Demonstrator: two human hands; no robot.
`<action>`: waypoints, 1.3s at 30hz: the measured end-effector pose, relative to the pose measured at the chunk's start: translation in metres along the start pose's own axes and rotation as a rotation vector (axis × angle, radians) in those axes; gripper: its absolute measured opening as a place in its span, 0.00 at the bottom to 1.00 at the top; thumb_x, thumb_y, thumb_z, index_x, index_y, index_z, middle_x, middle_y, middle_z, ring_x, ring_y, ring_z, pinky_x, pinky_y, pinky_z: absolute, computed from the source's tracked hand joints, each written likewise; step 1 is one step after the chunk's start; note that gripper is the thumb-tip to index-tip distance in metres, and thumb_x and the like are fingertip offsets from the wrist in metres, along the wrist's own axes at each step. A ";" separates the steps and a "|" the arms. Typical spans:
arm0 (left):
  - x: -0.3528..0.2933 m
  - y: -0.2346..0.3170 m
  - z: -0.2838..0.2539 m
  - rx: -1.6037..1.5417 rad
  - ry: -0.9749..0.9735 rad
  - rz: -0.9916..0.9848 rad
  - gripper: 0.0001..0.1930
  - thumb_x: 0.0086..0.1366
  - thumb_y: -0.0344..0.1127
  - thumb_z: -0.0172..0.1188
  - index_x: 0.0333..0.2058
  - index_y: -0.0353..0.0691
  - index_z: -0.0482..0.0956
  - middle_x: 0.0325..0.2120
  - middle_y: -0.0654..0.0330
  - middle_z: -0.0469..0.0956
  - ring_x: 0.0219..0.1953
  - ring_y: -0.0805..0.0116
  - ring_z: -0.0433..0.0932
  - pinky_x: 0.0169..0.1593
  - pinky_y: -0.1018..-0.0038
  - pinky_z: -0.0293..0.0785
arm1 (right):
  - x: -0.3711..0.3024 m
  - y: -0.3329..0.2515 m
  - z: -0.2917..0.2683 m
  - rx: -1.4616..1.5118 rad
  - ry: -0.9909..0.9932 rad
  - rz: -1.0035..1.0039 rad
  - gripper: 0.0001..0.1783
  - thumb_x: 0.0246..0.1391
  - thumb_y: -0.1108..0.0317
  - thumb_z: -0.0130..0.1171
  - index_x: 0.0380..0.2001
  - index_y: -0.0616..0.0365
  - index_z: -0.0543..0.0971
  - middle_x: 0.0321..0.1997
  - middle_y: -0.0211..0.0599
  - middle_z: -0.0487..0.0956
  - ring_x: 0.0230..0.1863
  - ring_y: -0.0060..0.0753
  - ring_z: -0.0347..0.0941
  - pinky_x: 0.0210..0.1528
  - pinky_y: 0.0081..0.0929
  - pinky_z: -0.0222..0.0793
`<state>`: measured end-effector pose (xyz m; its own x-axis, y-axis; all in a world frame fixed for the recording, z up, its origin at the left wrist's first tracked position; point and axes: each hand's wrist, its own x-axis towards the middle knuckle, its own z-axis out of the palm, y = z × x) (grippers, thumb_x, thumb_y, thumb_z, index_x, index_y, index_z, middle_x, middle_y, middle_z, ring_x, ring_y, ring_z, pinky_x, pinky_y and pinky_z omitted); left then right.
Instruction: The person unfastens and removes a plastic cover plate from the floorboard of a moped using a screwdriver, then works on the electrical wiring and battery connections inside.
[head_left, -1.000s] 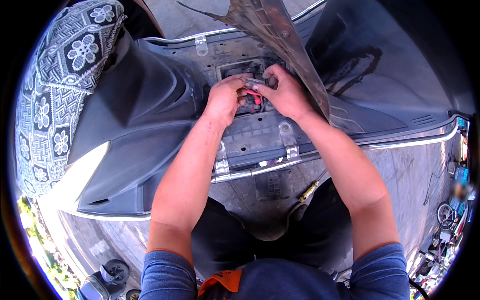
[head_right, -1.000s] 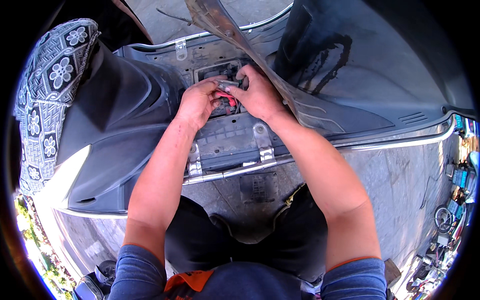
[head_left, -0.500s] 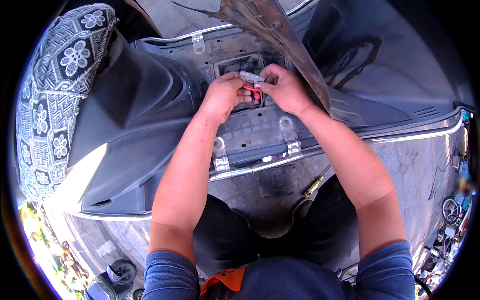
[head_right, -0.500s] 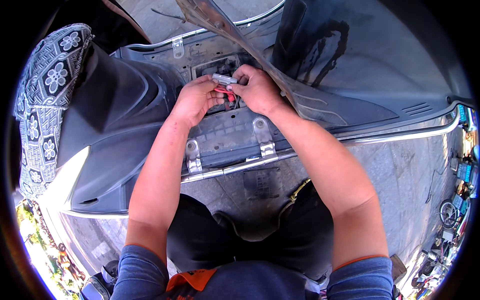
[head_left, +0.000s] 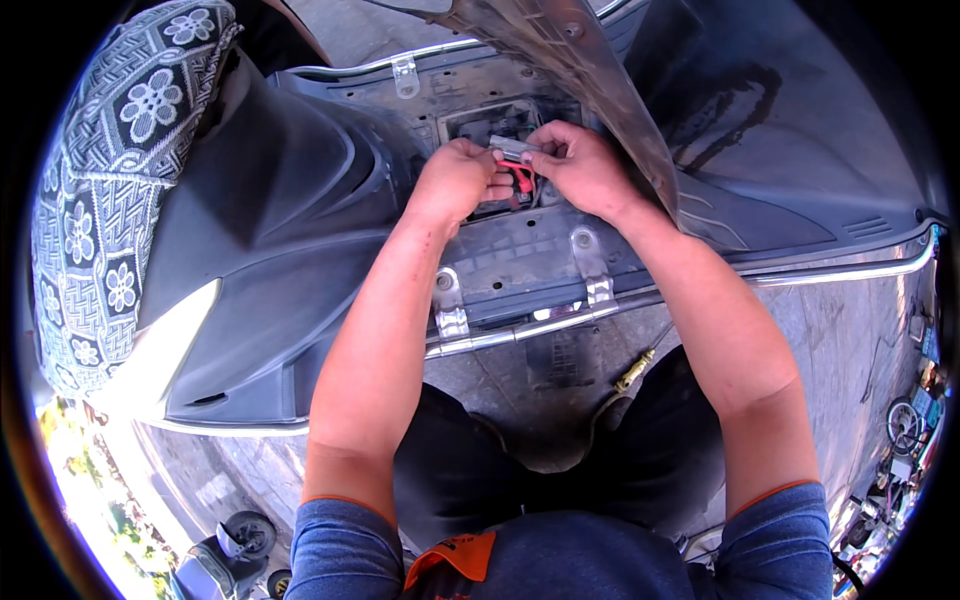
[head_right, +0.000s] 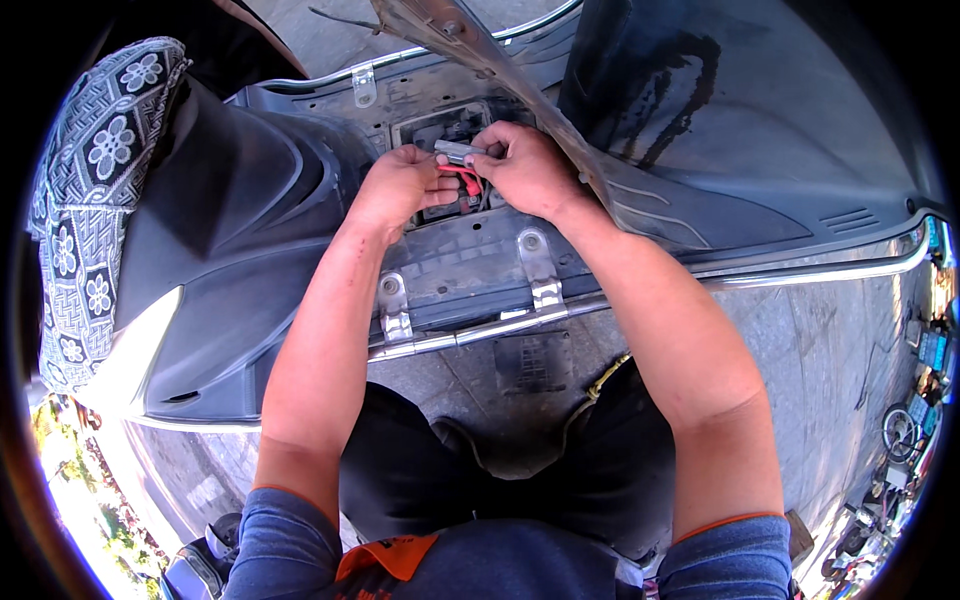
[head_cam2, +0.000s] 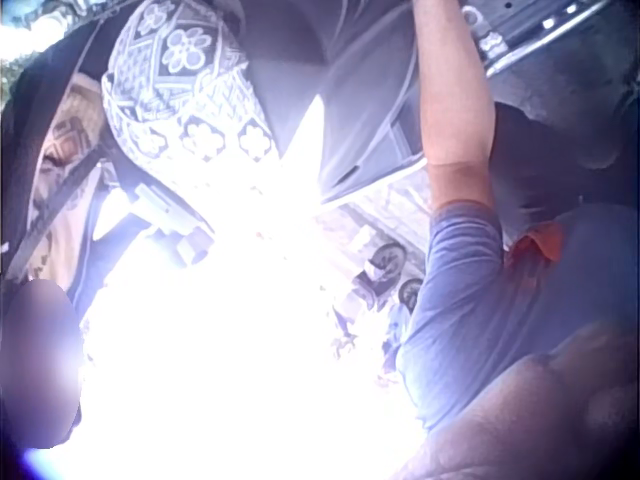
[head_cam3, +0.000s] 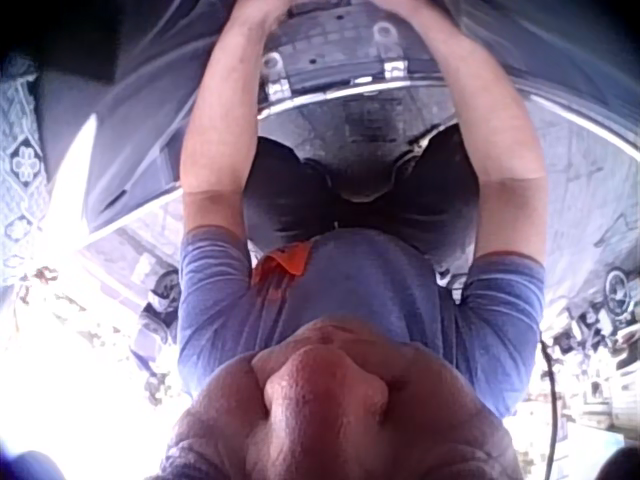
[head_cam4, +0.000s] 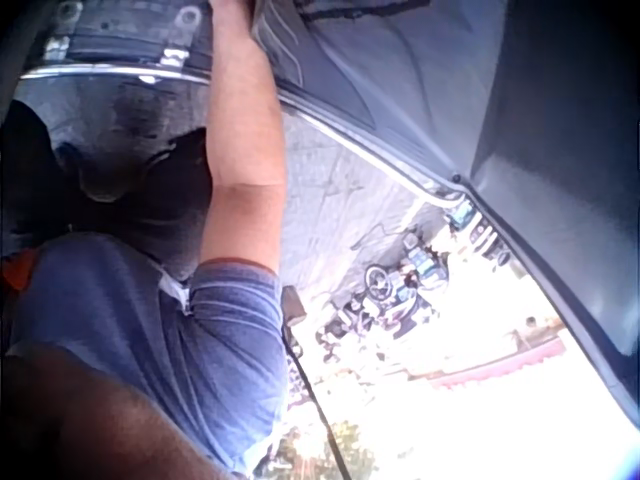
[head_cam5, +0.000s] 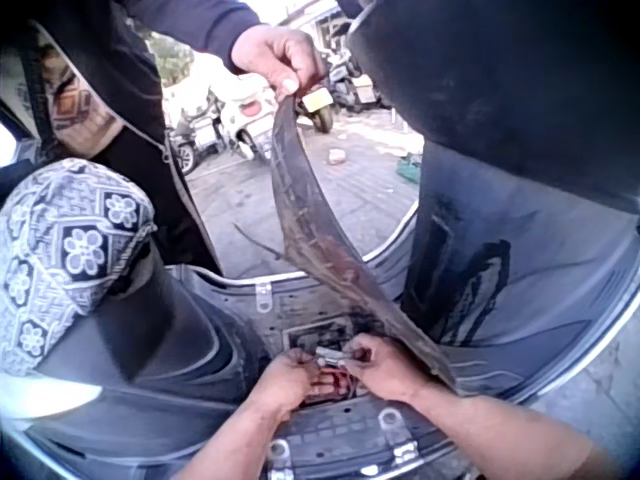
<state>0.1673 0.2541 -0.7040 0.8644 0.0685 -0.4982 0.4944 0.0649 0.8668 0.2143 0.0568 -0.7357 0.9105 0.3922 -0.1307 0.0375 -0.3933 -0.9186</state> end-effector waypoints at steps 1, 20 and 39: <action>0.001 0.000 -0.002 0.014 -0.004 -0.006 0.08 0.80 0.30 0.58 0.48 0.29 0.75 0.44 0.51 0.85 0.42 0.63 0.89 0.50 0.67 0.90 | 0.000 -0.001 0.000 -0.018 0.001 -0.001 0.11 0.68 0.69 0.72 0.48 0.62 0.86 0.39 0.28 0.86 0.39 0.18 0.77 0.44 0.25 0.76; 0.006 -0.011 -0.006 0.159 0.026 0.178 0.05 0.79 0.26 0.61 0.41 0.33 0.76 0.35 0.58 0.84 0.34 0.70 0.86 0.42 0.73 0.87 | 0.009 -0.020 0.001 -0.233 -0.015 -0.085 0.15 0.63 0.65 0.75 0.48 0.63 0.89 0.44 0.43 0.90 0.43 0.34 0.86 0.49 0.33 0.80; 0.010 -0.013 -0.011 0.145 -0.008 0.221 0.05 0.73 0.19 0.61 0.38 0.35 0.75 0.35 0.60 0.81 0.36 0.71 0.85 0.43 0.71 0.89 | 0.009 -0.031 -0.003 -0.309 -0.021 -0.016 0.13 0.69 0.61 0.67 0.43 0.62 0.90 0.34 0.47 0.89 0.34 0.35 0.82 0.42 0.37 0.77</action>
<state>0.1688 0.2649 -0.7203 0.9532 0.0568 -0.2969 0.3012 -0.0938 0.9489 0.2228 0.0703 -0.7074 0.9003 0.4162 -0.1275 0.1781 -0.6195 -0.7645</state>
